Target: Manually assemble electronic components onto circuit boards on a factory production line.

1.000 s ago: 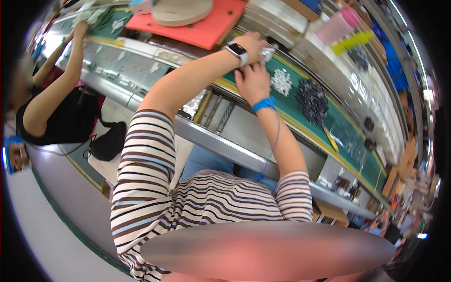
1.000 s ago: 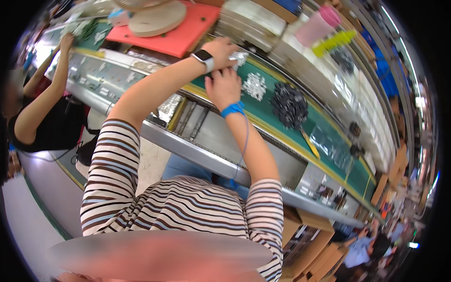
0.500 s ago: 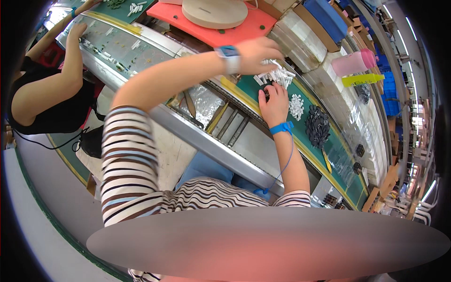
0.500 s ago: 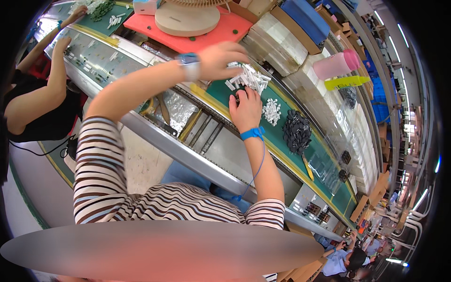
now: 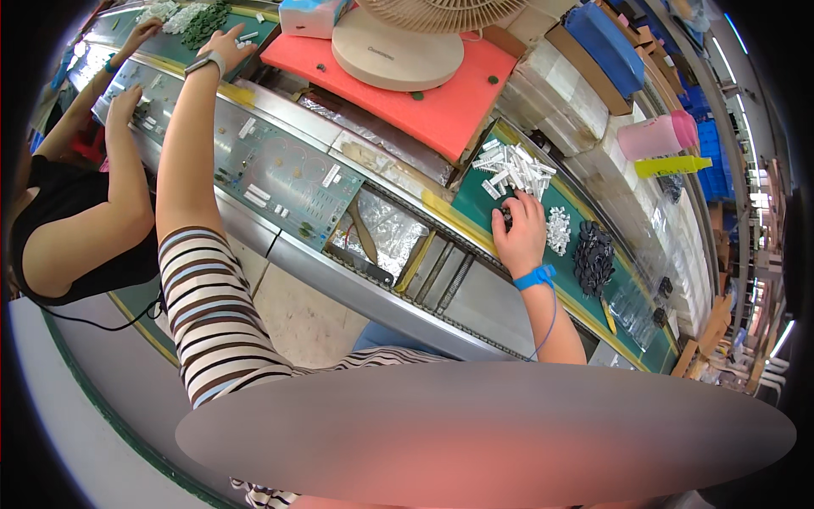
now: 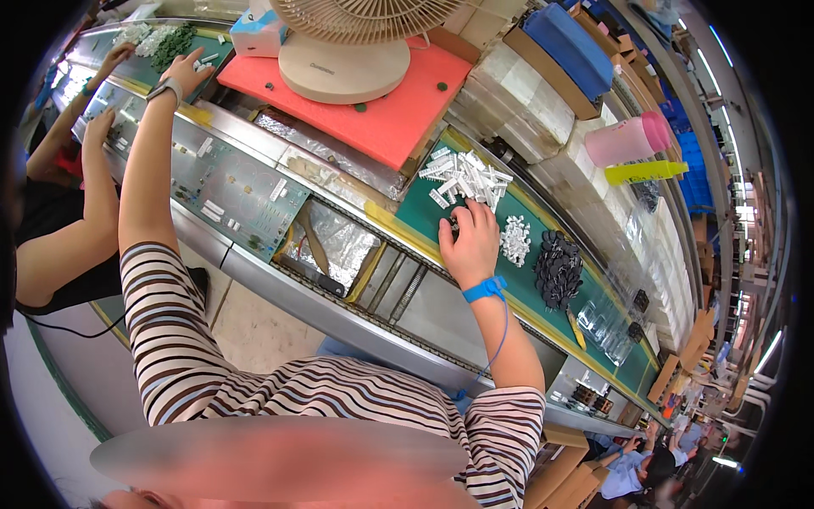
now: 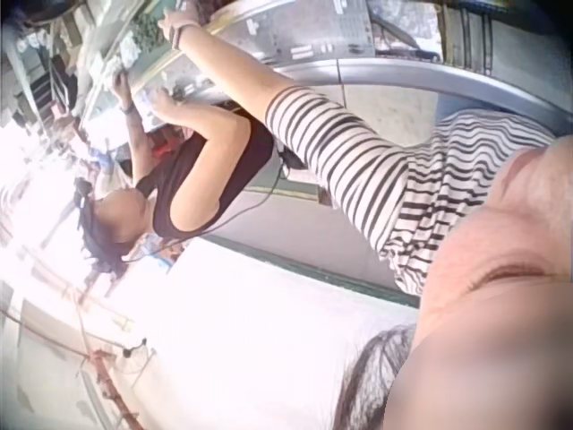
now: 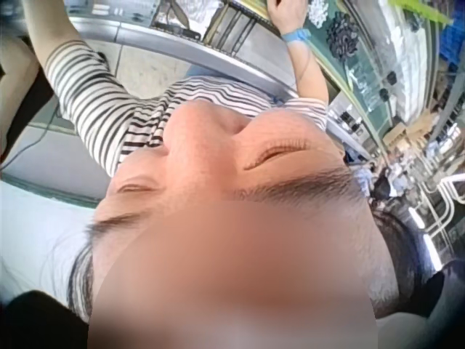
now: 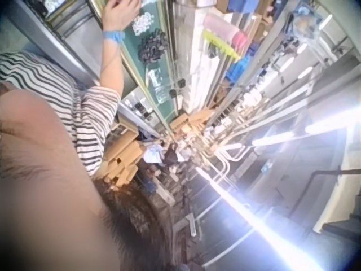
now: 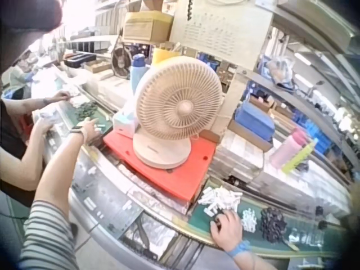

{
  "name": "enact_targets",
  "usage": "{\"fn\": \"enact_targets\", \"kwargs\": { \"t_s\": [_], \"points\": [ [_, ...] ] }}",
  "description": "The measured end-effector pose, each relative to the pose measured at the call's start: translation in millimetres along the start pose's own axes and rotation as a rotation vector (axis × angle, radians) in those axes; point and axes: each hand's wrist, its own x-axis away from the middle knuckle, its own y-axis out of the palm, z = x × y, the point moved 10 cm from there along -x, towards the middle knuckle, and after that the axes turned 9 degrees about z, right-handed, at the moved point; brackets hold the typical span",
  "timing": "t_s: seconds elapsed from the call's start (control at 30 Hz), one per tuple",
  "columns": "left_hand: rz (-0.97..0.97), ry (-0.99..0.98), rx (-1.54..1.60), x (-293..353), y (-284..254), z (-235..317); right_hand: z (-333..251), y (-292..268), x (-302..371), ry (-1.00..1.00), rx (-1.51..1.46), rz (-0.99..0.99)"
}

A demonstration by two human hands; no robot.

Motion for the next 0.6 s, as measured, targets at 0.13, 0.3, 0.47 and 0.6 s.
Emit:
{"fn": "enact_targets", "kwargs": {
  "t_s": [0.13, 0.3, 0.47, 0.6],
  "points": [
    [-0.13, 0.02, -0.094, -22.1, 32.8, -6.0, -1.3, 0.4, -1.1, 0.022, -0.006, -0.013],
    [-0.058, 0.142, -0.044, -21.7, 41.3, 1.4, -1.0, 1.7, -1.4, 0.02, -0.003, -0.027],
    [0.017, 0.167, 0.061, -31.4, 39.3, -6.3, -0.2, 2.6, -0.4, 0.022, 0.001, -0.039],
    [0.017, 0.174, 0.126, -42.0, 47.4, -19.0, -1.8, 2.3, -1.3, 0.01, 0.003, -0.034]
  ]
}}
